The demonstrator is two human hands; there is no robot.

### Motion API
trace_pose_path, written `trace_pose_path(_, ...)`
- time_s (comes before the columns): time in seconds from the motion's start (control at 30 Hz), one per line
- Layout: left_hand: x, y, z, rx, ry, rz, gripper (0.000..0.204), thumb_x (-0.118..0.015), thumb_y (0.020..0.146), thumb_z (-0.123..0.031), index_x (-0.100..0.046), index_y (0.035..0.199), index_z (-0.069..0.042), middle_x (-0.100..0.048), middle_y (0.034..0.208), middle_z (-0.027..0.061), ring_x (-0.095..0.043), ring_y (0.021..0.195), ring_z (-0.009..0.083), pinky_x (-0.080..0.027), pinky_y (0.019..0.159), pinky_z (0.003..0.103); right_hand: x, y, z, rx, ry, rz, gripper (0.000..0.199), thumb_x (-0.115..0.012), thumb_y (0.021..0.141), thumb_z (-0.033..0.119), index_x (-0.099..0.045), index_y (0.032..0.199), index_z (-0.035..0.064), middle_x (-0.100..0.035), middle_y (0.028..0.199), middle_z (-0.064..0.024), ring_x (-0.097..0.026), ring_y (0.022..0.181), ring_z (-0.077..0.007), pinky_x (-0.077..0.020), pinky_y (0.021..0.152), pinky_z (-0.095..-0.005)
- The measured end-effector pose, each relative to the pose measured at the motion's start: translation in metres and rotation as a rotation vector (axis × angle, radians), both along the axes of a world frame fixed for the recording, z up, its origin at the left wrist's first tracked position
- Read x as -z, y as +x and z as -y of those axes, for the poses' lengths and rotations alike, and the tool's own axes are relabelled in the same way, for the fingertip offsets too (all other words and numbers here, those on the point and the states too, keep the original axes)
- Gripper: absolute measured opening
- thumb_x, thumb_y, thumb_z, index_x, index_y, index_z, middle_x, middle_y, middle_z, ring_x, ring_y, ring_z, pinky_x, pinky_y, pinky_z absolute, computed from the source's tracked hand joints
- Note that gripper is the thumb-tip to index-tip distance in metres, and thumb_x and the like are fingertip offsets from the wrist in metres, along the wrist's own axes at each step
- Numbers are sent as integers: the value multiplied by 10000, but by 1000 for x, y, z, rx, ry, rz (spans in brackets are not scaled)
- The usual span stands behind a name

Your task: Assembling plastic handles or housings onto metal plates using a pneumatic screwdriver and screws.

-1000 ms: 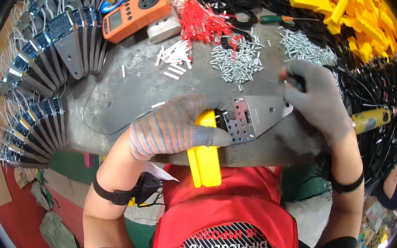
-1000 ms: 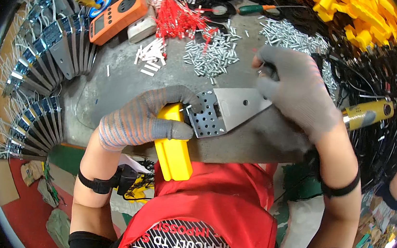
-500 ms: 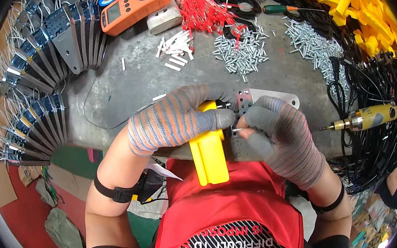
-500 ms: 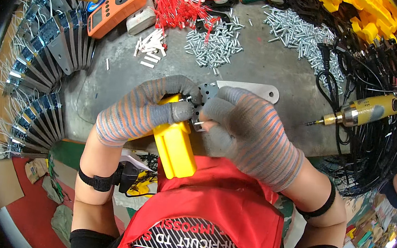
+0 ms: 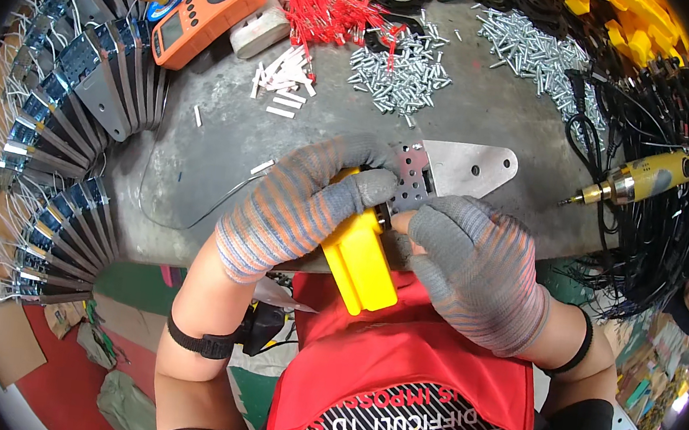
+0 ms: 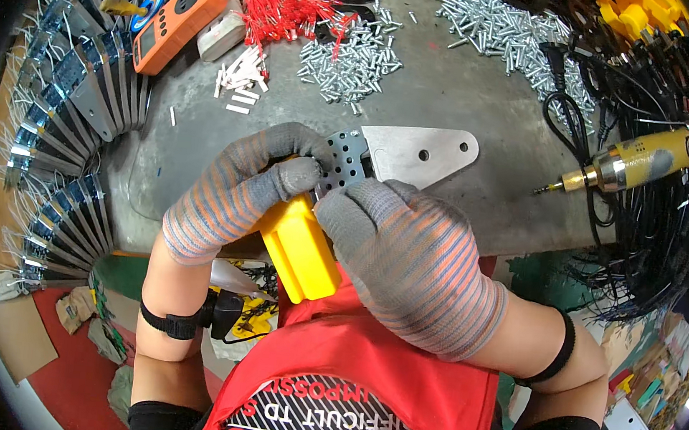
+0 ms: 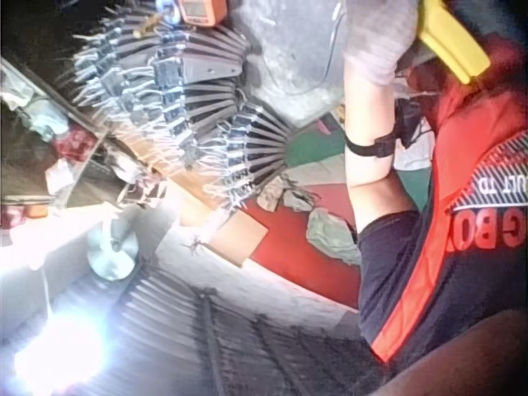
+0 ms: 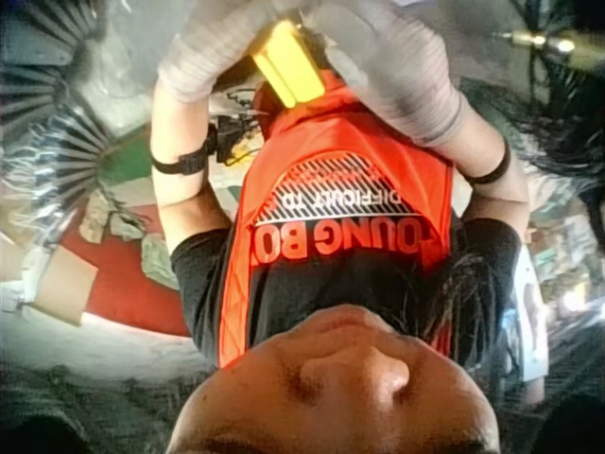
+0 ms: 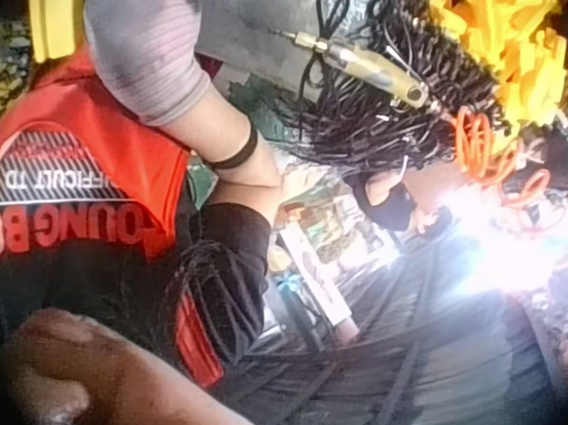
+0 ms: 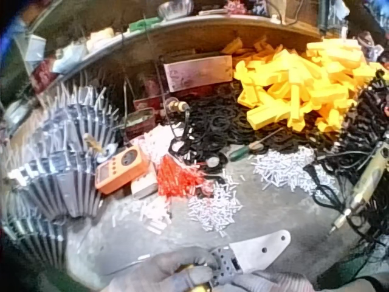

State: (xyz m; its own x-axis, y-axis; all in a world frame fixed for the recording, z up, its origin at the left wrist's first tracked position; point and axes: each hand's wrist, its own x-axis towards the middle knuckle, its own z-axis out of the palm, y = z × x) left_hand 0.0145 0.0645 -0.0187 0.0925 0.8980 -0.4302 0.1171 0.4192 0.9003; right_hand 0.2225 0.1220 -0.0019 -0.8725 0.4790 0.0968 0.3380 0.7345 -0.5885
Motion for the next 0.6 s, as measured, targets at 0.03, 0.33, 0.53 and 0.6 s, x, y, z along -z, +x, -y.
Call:
trace_pose_path(0.03,-1,2,-2,18,29,-5,302,-619,924,-288,-622,1073,-25,-607,979,21,-539,937,106,-443,860,265,3,3,-2,15,-57,-42,276,-616,779,86,-582,1051,54,-588,897,-130,-618,798,-333,-530,682,-389)
trace_pose_path(0.33,-3,6,7,-73,68,-11,327,-633,906,-290,-629,1072,-8,-631,965,54,-562,930,134,-443,861,281,5,106,-30,1112,-262,-689,272,-575,930,226,-594,1086,4,-610,905,-23,-572,818,-100,-477,728,-273)
trace_pose_path(0.53,-7,7,13,-160,36,69,335,-656,894,-316,-630,1050,-21,-613,933,27,-541,904,107,-437,835,267,21,123,-84,1155,-177,-713,349,-600,915,280,-571,1106,-11,-601,967,-75,-550,799,-110,-453,722,-244)
trace_pose_path(0.6,-6,5,14,-113,46,30,330,-653,895,-318,-634,1041,-23,-613,934,24,-545,896,111,-440,833,271,27,120,-91,1229,-156,-807,332,-613,907,249,-567,1091,-23,-609,933,-79,-560,751,-115,-469,683,-257)
